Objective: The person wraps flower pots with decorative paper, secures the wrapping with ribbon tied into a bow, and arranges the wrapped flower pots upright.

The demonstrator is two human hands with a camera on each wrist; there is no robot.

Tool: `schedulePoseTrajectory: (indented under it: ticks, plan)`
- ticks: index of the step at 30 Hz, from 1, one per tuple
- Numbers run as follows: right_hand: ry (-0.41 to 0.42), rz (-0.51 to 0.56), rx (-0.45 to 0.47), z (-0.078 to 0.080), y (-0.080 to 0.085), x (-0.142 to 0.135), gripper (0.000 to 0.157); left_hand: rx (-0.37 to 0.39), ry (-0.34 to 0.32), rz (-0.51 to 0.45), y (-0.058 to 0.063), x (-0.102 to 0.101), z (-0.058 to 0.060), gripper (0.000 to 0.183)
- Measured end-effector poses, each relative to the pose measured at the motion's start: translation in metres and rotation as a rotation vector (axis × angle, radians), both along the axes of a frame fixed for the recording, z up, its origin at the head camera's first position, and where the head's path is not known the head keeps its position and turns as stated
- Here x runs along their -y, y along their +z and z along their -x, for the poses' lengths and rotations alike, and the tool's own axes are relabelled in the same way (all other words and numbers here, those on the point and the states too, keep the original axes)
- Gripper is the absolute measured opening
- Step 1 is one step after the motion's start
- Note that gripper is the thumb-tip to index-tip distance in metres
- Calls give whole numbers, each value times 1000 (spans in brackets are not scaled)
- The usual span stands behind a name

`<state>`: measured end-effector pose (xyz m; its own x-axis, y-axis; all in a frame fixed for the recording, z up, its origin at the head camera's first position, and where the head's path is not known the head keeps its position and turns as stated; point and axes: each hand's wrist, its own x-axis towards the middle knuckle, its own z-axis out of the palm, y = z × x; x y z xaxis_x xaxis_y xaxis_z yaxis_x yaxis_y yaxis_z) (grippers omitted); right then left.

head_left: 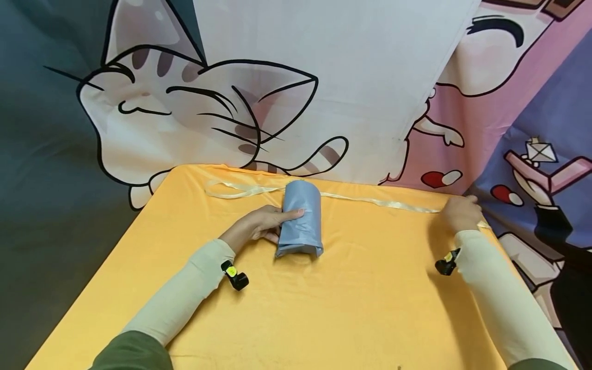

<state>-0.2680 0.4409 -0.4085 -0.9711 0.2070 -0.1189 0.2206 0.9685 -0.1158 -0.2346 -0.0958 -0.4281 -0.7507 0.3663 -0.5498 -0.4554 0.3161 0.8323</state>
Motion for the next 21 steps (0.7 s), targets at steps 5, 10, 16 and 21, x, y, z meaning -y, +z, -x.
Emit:
schedulePoseTrajectory:
  ticks: [5,10,16,21]
  plan:
    - [180,169,-104,9,-12,59,52,7,-9,-3,0,0,1,72]
    - [317,548,49,-4,-14,138,67,10,-16,4,1,-1,1,75]
    - [260,934,319,-40,0,224,89,7,-15,24,1,-1,3,75]
    - [302,995,440,-51,4,259,85,-3,-33,26,2,-1,4,76]
